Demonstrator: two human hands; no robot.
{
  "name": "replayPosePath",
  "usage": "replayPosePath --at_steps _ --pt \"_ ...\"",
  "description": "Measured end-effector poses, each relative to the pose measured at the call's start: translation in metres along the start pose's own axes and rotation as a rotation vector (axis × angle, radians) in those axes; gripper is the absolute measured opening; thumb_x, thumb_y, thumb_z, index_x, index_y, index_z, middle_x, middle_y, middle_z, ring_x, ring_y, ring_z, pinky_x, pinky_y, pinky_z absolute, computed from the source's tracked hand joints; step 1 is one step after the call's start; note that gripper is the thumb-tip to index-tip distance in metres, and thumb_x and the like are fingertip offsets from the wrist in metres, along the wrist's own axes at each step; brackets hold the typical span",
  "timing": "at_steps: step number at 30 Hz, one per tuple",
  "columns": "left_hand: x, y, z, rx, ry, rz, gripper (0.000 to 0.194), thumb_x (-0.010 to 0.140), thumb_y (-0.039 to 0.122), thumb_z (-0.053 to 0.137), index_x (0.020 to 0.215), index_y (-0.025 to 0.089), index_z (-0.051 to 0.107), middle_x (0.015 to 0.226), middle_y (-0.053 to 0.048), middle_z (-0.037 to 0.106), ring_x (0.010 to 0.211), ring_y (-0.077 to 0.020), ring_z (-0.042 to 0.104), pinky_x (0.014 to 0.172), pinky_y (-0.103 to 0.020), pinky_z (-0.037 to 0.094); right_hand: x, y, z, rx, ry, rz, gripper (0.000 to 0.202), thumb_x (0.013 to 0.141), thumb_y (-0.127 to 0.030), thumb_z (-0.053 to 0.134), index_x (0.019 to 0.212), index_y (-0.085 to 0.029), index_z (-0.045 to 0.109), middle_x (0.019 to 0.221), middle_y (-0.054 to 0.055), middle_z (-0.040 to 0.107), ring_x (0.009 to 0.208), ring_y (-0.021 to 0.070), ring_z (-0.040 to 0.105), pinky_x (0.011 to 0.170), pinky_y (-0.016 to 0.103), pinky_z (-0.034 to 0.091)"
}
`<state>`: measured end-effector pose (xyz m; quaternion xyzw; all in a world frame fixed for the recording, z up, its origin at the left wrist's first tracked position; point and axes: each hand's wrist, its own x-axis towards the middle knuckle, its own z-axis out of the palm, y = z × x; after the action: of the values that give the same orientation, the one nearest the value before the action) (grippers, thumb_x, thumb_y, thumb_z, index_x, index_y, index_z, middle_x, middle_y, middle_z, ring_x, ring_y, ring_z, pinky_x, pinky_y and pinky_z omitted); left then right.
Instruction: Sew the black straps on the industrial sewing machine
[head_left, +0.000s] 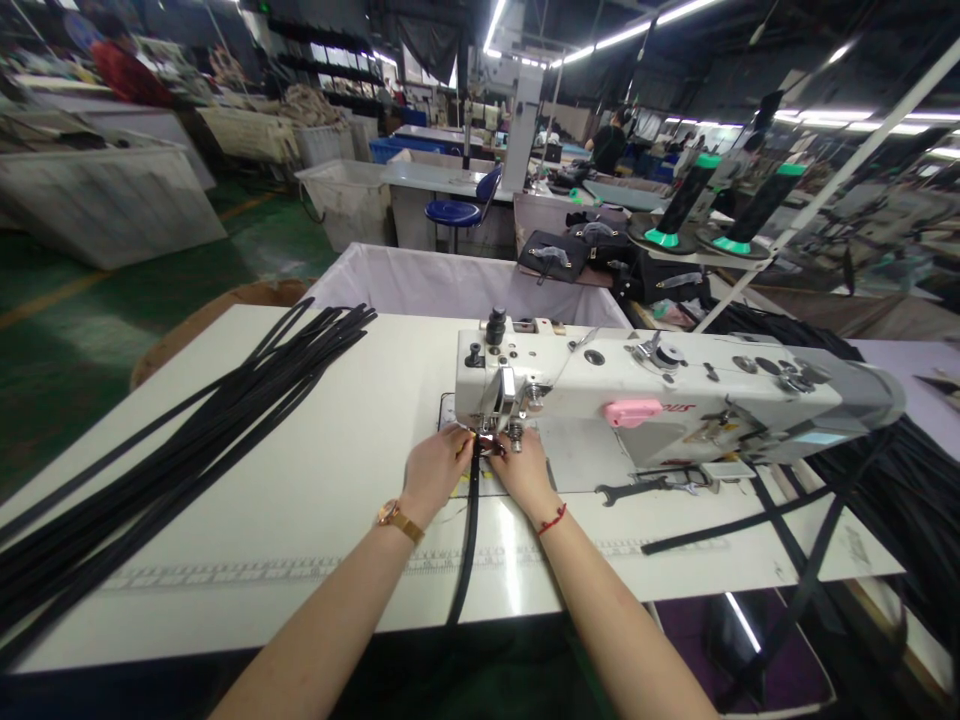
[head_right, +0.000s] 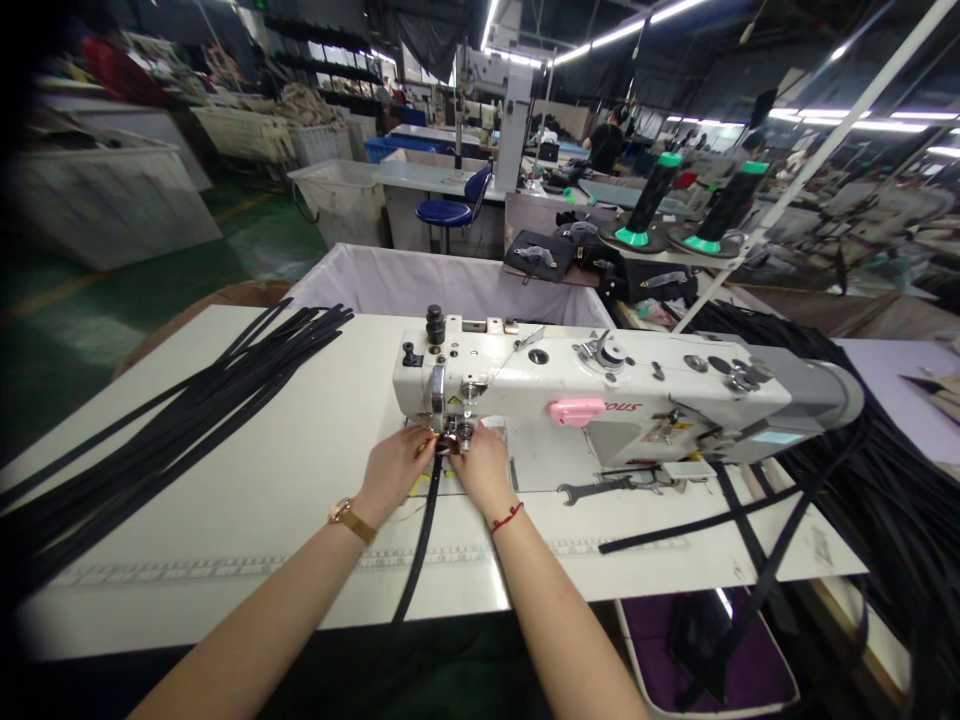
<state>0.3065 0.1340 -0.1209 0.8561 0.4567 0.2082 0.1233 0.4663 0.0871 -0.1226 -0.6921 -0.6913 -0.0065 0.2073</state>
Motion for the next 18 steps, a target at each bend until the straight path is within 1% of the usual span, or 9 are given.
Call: replayPosePath --at_steps 7,13,18 --pt "0.0001 -0.0006 0.0004 0.014 -0.009 0.014 0.022 0.098 0.028 0.045 0.095 0.021 0.066 0.099 -0.005 0.070 0.084 -0.0187 0.066 0.066 -0.026 0.046 0.0034 -0.0026 0.0005 -0.039 -0.024 0.012 0.013 0.087 -0.022 0.058 0.090 -0.017 0.069 0.091 0.013 0.072 0.088 0.0261 0.062 0.077 0.034 0.042" --pt "0.0000 -0.0018 0.0020 -0.018 0.004 0.046 0.020 0.097 0.026 0.048 0.095 0.020 0.066 0.099 -0.005 0.069 0.087 -0.0197 0.066 0.073 -0.028 0.049 0.0025 -0.0034 0.0028 -0.047 -0.033 0.002 0.015 0.088 -0.024 0.057 0.090 -0.016 0.070 0.092 0.014 0.072 0.089 0.0274 0.062 0.078 0.036 0.043" --pt "-0.0018 -0.0021 0.0022 -0.052 0.030 0.074 0.017 0.096 0.023 0.049 0.095 0.020 0.065 0.099 -0.006 0.068 0.090 -0.0201 0.064 0.080 -0.030 0.050 0.0011 -0.0056 0.0010 -0.013 -0.023 0.002 0.013 0.085 -0.024 0.059 0.088 -0.016 0.069 0.090 0.014 0.071 0.087 0.0280 0.062 0.079 0.038 0.043"
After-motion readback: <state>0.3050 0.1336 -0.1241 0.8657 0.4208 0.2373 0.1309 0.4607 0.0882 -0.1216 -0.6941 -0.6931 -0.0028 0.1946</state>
